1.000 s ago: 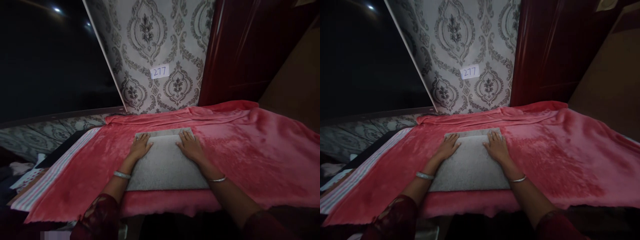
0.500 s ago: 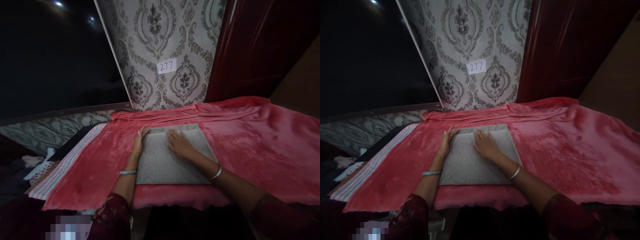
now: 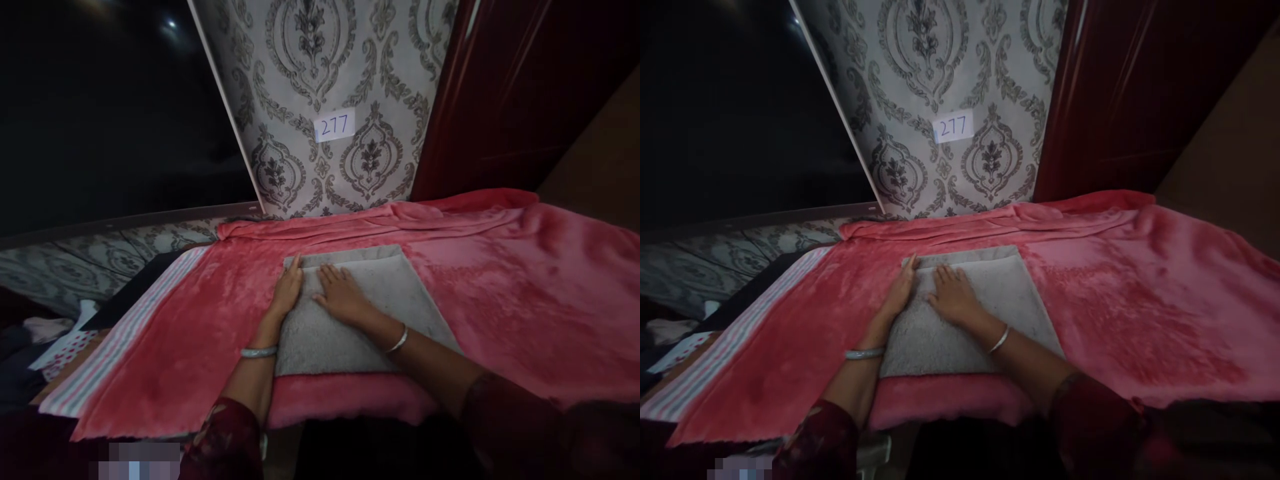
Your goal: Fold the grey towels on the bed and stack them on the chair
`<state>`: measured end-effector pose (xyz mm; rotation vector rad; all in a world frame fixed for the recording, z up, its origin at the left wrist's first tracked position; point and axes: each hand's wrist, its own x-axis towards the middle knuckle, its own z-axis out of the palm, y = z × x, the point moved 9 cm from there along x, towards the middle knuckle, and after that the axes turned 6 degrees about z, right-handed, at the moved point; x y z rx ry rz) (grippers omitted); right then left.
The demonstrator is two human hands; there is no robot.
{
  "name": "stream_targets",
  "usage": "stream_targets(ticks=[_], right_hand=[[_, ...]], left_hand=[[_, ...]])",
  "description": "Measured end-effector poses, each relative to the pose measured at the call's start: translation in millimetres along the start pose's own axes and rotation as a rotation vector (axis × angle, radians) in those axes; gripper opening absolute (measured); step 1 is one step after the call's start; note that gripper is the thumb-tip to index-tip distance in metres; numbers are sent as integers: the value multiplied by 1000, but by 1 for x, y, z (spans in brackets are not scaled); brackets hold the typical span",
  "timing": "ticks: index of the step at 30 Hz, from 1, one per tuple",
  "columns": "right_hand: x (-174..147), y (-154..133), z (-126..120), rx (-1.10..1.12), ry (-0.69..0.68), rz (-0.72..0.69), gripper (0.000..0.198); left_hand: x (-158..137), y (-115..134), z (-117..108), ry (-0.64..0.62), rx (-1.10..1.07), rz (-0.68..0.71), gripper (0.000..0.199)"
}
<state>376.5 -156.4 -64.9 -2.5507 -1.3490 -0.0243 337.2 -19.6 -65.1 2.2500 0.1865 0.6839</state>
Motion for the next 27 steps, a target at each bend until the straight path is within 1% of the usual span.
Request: stream_targets(ticks=[3, 6, 9, 11, 14, 16, 18, 19, 21, 23, 25, 27], right_hand=[[-14, 59, -10, -68, 9, 134, 73], [-35, 119, -19, -113, 55, 253, 74], [-60, 168, -22, -101, 50, 377, 76], [-74, 189, -22, -60, 10, 437, 76], [-89, 200, -27, -13, -21, 466, 72], [-99, 197, -38, -16, 6, 504, 69], [-106, 182, -53, -39, 80, 516, 67], [-109, 167, -60, -49, 119, 487, 66], [-110, 124, -65, -49, 158, 362, 63], [-110, 74, -56, -14, 123, 195, 62], [-110, 25, -42, 36, 67, 27, 61], [-112, -8, -28, 74, 40, -70, 60]], left_hand=[[0, 4, 3, -72, 137, 2, 60], [0, 8, 4, -126, 277, -3, 57], [1, 13, 9, -193, 417, 12, 57], [1, 14, 13, -233, 490, 16, 57], [1, 15, 15, -238, 503, 18, 53], [3, 17, 13, -200, 473, 31, 52], [5, 23, 5, -113, 450, 58, 50], [5, 28, 0, -59, 451, 75, 47], [3, 41, -9, 19, 479, 107, 42], [-5, 56, -8, -1, 522, 133, 40], [-20, 70, 1, -81, 548, 156, 44], [-40, 79, 12, -160, 565, 162, 49]])
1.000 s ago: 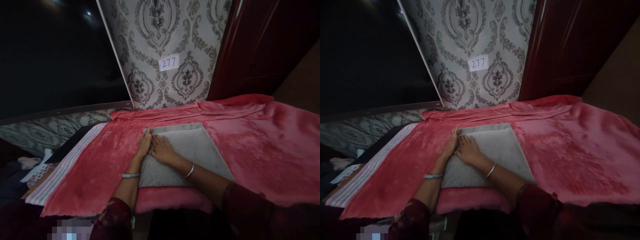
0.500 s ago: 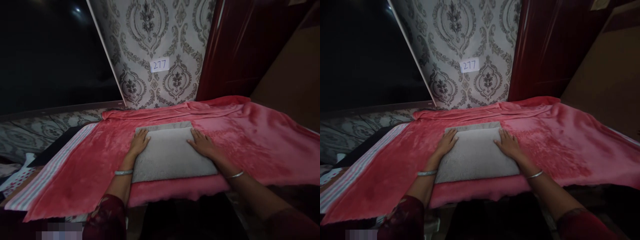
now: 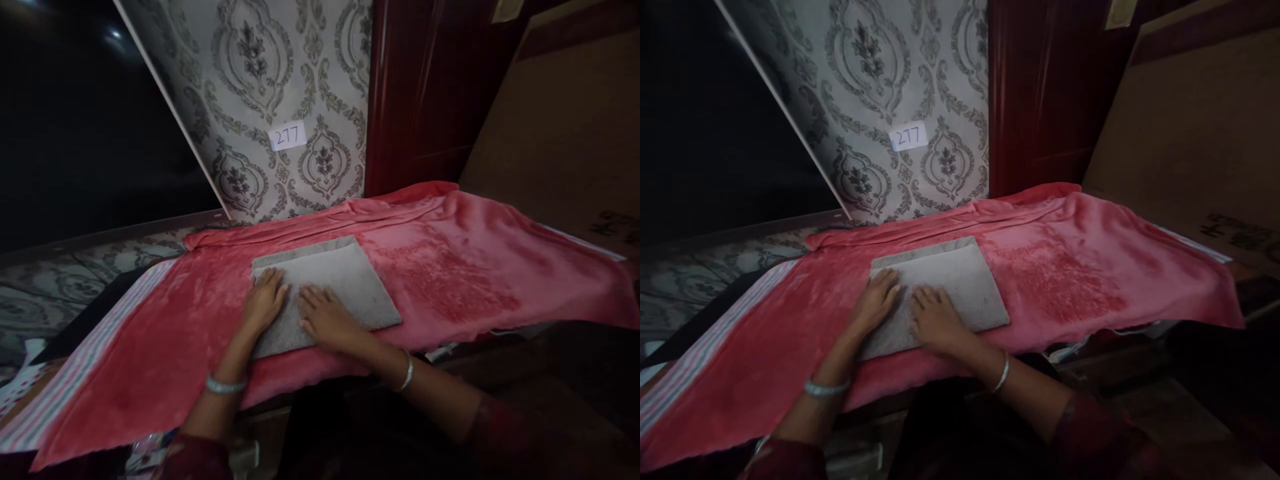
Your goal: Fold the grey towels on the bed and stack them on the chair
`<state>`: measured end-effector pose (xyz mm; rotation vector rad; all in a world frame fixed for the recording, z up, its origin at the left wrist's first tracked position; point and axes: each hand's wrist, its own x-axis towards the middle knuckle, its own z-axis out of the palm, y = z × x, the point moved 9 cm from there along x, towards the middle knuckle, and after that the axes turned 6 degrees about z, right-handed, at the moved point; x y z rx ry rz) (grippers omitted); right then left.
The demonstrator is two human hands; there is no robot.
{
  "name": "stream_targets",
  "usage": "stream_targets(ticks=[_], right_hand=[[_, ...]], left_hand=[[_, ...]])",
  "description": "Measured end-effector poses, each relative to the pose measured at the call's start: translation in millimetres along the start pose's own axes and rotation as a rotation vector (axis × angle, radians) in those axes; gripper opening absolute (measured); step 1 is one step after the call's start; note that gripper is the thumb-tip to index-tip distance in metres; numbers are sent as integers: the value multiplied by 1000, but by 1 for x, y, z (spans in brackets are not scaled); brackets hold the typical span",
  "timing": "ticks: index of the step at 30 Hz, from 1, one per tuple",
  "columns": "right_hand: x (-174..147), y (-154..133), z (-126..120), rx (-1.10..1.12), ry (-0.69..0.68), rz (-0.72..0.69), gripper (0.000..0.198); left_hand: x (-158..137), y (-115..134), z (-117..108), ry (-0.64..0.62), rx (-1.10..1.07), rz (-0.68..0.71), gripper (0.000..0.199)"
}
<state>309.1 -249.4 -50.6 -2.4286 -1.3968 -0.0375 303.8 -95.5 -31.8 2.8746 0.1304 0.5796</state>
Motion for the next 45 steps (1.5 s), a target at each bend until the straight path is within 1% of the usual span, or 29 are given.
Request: stream_targets(ticks=[2, 3, 5, 7, 11, 13, 16, 20, 24, 27, 29, 32, 34, 36, 40, 42, 45], right_hand=[[-2, -13, 9, 18, 11, -33, 60], [-3, -14, 10, 23, 24, -37, 61], [-7, -3, 10, 26, 36, -23, 64], [-13, 21, 6, 17, 36, 38, 67], [-35, 92, -8, -42, 62, 248, 67], [-51, 122, -12, -54, 79, 320, 67], [-73, 148, -13, -49, 111, 361, 64], [-87, 155, -14, -53, 163, 396, 60], [-91, 156, -19, -43, 226, 429, 59], [-97, 157, -20, -3, 248, 371, 61], [-104, 157, -19, 7, 245, 309, 64], [-115, 159, -17, -8, 237, 240, 72], [-121, 161, -17, -9, 231, 214, 74], [-124, 163, -17, 6, 225, 192, 74], [-124, 167, -17, 58, 245, 132, 74], [-123, 170, -17, 57, 263, 122, 73], [-121, 173, -15, 23, 263, 117, 71]], left_hand=[[-17, 10, 8, -67, 32, 1, 52], [-23, 13, 12, -94, 56, -3, 53], [-32, 14, 18, -123, 101, -14, 55], [-34, 12, 21, -122, 125, -23, 55], [-32, 9, 22, -111, 122, -20, 56], [-31, 7, 21, -102, 116, -23, 56], [-32, 7, 20, -80, 97, -28, 55], [-32, 9, 18, -49, 39, -34, 54], [-35, 4, 11, 41, -81, -31, 49], [-47, -7, 2, 123, -167, -43, 48], [-63, -17, -3, 150, -190, -97, 51], [-93, -24, -7, 117, -221, -173, 55], [-110, -20, -9, 67, -241, -162, 57], [-122, -12, -13, 9, -247, -120, 61], [-134, -5, -17, -120, -281, -62, 71], [-136, -5, -18, -142, -315, -54, 72], [-138, -7, -19, -134, -342, -58, 73]])
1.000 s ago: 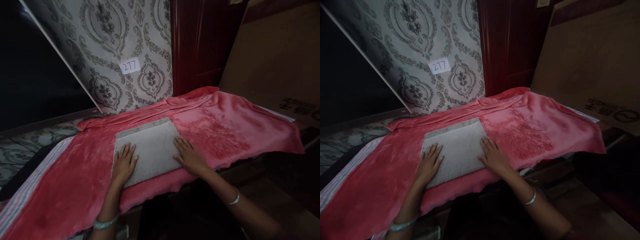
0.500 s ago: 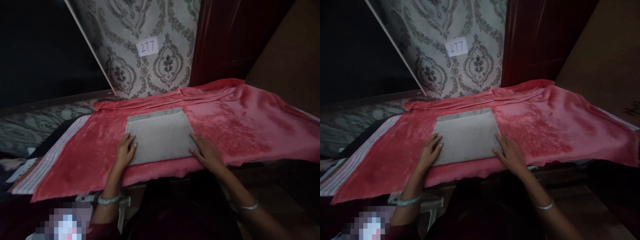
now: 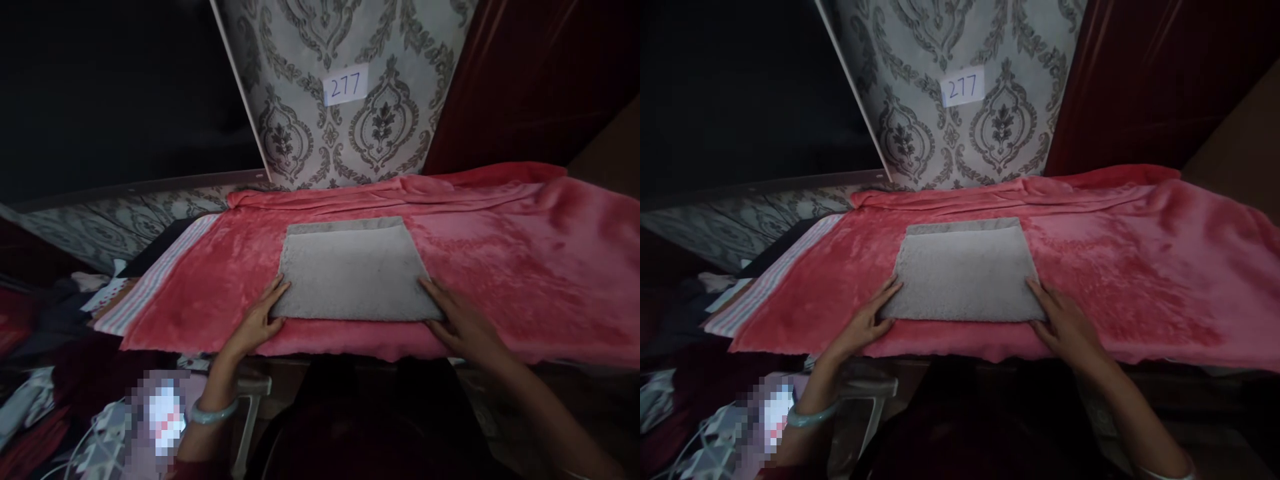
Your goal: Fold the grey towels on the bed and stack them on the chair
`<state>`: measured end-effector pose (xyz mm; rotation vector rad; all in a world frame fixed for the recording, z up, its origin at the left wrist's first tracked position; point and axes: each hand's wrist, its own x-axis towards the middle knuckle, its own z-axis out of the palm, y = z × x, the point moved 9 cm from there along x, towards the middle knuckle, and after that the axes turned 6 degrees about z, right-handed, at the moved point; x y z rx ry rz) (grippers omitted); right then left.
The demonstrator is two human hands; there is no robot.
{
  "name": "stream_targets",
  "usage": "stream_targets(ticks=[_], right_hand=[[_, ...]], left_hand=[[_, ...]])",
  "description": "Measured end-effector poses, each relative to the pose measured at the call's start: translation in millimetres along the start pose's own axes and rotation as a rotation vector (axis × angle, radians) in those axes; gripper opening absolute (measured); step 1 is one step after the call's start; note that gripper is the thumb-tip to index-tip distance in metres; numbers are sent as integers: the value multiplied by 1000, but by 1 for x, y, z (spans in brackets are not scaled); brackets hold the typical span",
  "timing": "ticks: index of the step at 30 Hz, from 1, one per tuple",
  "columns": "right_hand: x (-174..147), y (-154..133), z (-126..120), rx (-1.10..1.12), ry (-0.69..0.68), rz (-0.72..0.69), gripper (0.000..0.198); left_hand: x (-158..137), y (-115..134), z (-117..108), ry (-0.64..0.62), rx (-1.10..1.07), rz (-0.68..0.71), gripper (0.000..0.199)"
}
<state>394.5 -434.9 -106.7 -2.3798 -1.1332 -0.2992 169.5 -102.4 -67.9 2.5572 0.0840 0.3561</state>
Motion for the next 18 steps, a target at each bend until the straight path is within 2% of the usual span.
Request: stream_targets(ticks=[6, 11, 15, 18], right_hand=[[4, -14, -4, -12, -13, -115, 75], [14, -13, -4, -61, 4, -103, 86], [25, -6, -7, -61, 25, -134, 86], [33, -5, -12, -34, 67, -185, 78]], left_hand=[[-4, -4, 2, 67, 14, -6, 82], [-1, -15, -2, 140, 50, 22, 82], [9, -28, -6, 148, 29, 86, 64], [19, -37, -11, 153, 54, 107, 52]])
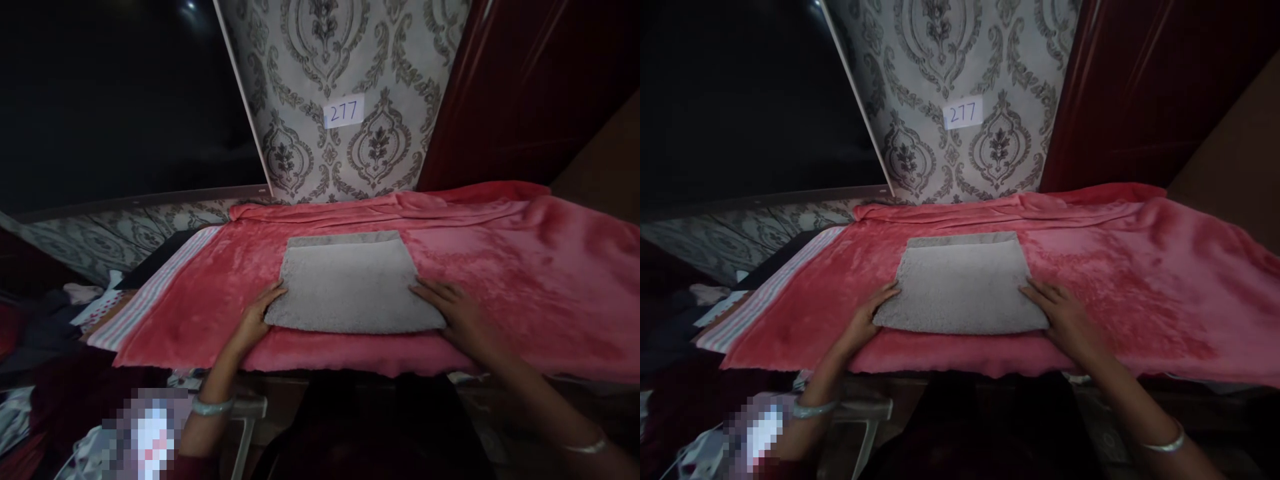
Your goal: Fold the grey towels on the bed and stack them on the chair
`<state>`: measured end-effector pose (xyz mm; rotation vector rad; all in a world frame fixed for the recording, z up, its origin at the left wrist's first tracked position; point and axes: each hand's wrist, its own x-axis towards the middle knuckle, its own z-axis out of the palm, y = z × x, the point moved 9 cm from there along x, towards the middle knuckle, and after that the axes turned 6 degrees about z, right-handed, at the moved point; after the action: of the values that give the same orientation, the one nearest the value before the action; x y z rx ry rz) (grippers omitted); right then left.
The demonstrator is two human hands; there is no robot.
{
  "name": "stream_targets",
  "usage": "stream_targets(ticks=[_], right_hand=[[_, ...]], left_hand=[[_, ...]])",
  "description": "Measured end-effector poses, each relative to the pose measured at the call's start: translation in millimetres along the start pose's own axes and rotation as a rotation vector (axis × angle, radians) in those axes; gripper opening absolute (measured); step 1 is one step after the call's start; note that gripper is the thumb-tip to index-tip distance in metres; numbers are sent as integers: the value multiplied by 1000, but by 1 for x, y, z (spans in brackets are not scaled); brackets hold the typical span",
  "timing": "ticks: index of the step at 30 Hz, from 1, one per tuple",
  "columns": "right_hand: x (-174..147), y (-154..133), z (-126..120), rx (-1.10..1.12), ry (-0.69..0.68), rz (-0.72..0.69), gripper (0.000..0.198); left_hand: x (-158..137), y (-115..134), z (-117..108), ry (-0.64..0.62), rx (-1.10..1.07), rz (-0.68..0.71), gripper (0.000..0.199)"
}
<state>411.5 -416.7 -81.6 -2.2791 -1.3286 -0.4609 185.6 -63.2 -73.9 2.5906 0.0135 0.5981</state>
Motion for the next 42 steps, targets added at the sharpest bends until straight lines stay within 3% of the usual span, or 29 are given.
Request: stream_targets(ticks=[8, 13, 21, 27, 30, 33, 36, 39, 42], right_hand=[[25, 6, 7, 37, -11, -23, 61], [30, 20, 21, 91, -12, 66, 53], [22, 28, 30, 169, 11, 123, 54], [29, 32, 32, 283, 30, 160, 48], [39, 25, 15, 411, 151, 153, 37], [55, 15, -22, 579, 309, 134, 29], [74, 14, -70, 700, 443, 229, 28], [96, 14, -113, 788, 501, 330, 30], [119, 15, -126, 962, 475, 403, 40]], left_hand=[[23, -13, 1, -158, 205, -3, 57], [34, -27, 6, -221, 190, -22, 53], [35, -34, 2, -96, 75, -50, 50], [49, -27, -10, 19, -122, -165, 34], [64, -27, -20, 182, -288, -236, 24], [78, -23, -42, 356, -382, -290, 27], [90, 5, -77, 472, -487, -194, 36], [98, 37, -118, 549, -518, -127, 41], [111, 45, -134, 578, -643, -197, 51]])
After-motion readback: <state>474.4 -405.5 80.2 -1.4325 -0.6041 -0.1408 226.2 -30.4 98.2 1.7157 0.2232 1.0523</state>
